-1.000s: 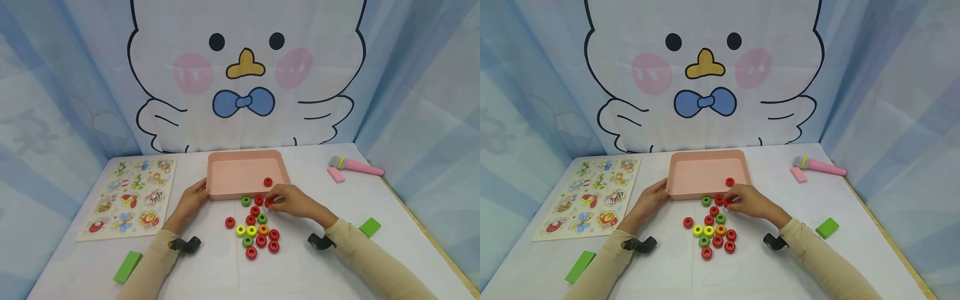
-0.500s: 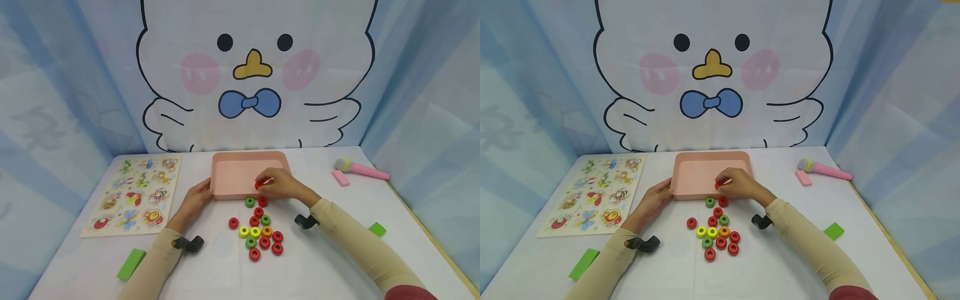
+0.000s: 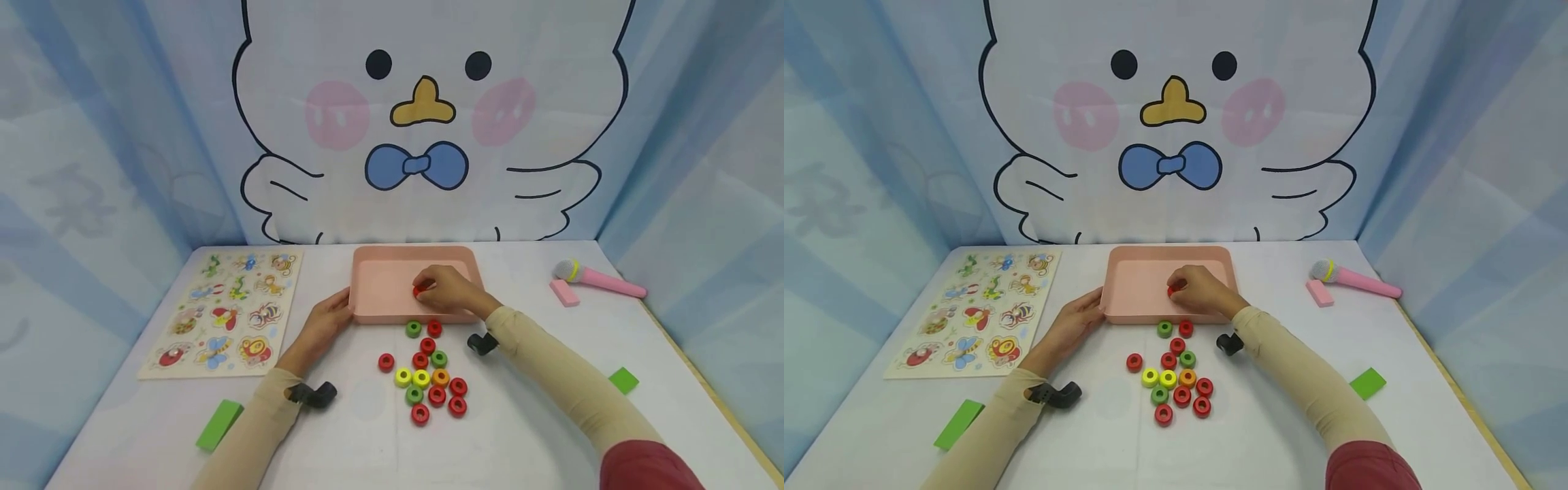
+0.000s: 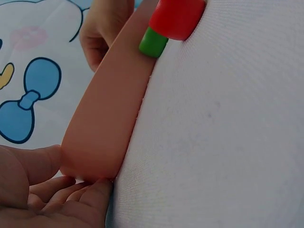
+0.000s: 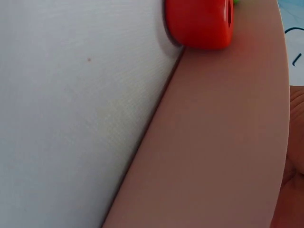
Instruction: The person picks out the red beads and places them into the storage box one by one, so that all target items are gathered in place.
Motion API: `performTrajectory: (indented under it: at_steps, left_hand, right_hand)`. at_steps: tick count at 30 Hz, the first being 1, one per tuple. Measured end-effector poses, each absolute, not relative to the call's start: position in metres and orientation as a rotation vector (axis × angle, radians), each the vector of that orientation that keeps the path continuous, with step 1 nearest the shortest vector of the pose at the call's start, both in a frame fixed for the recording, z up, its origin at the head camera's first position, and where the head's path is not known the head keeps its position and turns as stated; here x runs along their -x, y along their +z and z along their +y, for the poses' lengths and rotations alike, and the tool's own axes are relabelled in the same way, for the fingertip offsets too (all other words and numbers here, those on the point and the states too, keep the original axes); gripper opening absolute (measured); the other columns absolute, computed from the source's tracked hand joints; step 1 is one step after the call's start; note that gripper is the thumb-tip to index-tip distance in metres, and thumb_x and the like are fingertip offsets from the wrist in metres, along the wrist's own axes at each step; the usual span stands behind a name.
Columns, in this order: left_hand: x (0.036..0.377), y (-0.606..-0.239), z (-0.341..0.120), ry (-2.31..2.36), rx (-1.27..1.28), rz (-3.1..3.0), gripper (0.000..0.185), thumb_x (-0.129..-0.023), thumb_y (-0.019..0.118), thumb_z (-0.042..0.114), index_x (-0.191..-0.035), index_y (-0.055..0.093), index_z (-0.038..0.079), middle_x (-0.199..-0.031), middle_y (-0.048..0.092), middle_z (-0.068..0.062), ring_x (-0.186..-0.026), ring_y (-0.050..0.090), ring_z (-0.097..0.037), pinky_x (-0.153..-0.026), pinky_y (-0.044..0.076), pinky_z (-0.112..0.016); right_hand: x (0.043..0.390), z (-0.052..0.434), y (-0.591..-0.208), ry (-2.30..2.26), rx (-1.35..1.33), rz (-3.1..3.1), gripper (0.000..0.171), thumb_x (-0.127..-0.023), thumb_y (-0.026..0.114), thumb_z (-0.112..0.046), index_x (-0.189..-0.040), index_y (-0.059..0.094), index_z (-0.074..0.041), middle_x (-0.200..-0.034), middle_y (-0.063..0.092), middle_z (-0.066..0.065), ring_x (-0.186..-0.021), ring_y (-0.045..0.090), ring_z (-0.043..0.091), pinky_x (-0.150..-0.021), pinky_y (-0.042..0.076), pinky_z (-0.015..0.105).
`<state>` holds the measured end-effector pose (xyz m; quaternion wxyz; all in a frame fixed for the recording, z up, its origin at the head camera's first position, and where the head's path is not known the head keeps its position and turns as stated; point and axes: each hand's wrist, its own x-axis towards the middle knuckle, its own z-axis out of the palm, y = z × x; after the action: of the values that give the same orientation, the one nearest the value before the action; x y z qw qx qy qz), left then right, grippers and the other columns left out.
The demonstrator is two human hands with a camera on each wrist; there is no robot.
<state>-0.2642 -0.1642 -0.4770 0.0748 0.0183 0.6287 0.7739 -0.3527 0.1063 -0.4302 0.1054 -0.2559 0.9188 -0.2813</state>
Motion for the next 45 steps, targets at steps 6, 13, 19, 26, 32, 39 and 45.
performTrajectory:
  at_steps: [6, 13, 19, 26, 32, 39, 45]
  left_hand:
    - [0.266, -0.477, -0.163, 2.322, -0.038, 1.878, 0.053, -0.101, 0.043, -0.004, -0.152, 0.026, -0.006, -0.156, 0.028, -0.022, -0.141, 0.032, -0.031, -0.114, 0.031, -0.038]
    - [0.265, -0.478, -0.163, 2.328, -0.049, 1.880, 0.053, -0.102, 0.044, -0.002, -0.151, 0.026, -0.007, -0.155, 0.028, -0.023, -0.140, 0.033, -0.032, -0.113, 0.032, -0.038]
    - [0.265, -0.478, -0.164, 2.324, -0.082, 1.893, 0.053, -0.101, 0.044, -0.003, -0.151, 0.025, -0.008, -0.155, 0.027, -0.024, -0.141, 0.031, -0.032, -0.114, 0.031, -0.038]
    - [0.265, -0.477, -0.164, 2.336, -0.086, 1.884, 0.053, -0.101, 0.044, -0.004, -0.151, 0.024, -0.009, -0.155, 0.027, -0.026, -0.141, 0.029, -0.033, -0.114, 0.029, -0.038]
    - [0.261, -0.478, -0.165, 2.351, -0.125, 1.893, 0.057, -0.099, 0.050, 0.001, -0.150, 0.025, -0.010, -0.154, 0.027, -0.028, -0.139, 0.033, -0.032, -0.111, 0.036, -0.033]
    - [0.263, -0.477, -0.165, 2.316, -0.099, 1.928, 0.057, -0.099, 0.047, 0.000, -0.151, 0.025, -0.008, -0.153, 0.029, -0.027, -0.139, 0.035, -0.032, -0.111, 0.035, -0.035]
    - [0.266, -0.477, -0.163, 2.317, -0.031, 1.893, 0.054, -0.100, 0.045, -0.003, -0.151, 0.026, -0.007, -0.154, 0.030, -0.023, -0.139, 0.034, -0.030, -0.113, 0.032, -0.036]
  right_hand:
    - [0.355, 0.105, -0.431, -0.839, 0.761, 2.712, 0.027, -0.089, 0.073, -0.011, -0.116, 0.069, -0.005, -0.109, 0.066, 0.005, -0.103, 0.058, 0.023, -0.096, 0.050, 0.036]
    - [0.349, 0.114, -0.430, -0.876, 0.763, 2.747, 0.035, -0.089, 0.073, -0.015, -0.123, 0.066, -0.005, -0.117, 0.064, 0.007, -0.109, 0.059, 0.024, -0.095, 0.052, 0.036]
    - [0.323, 0.136, -0.421, -1.002, 0.854, 2.737, 0.032, -0.090, 0.072, -0.011, -0.120, 0.066, 0.000, -0.118, 0.063, 0.013, -0.110, 0.059, 0.028, -0.093, 0.054, 0.038]
    - [0.269, 0.169, -0.415, -1.079, 0.863, 2.712, 0.034, -0.089, 0.075, -0.015, -0.120, 0.065, -0.003, -0.115, 0.063, 0.011, -0.109, 0.060, 0.026, -0.092, 0.054, 0.040]
    - [0.235, 0.189, -0.424, -1.046, 1.002, 2.515, 0.030, -0.088, 0.075, -0.012, -0.116, 0.066, -0.005, -0.112, 0.065, 0.007, -0.105, 0.062, 0.023, -0.089, 0.055, 0.032]
    - [0.218, 0.189, -0.435, -1.032, 1.072, 2.293, 0.025, -0.088, 0.074, -0.007, -0.111, 0.069, -0.013, -0.111, 0.064, -0.001, -0.104, 0.061, 0.017, -0.089, 0.054, 0.027]
    - [0.216, 0.185, -0.438, -1.029, 1.092, 2.238, 0.022, -0.088, 0.073, -0.006, -0.109, 0.070, -0.014, -0.110, 0.064, -0.002, -0.103, 0.061, 0.014, -0.089, 0.055, 0.028]
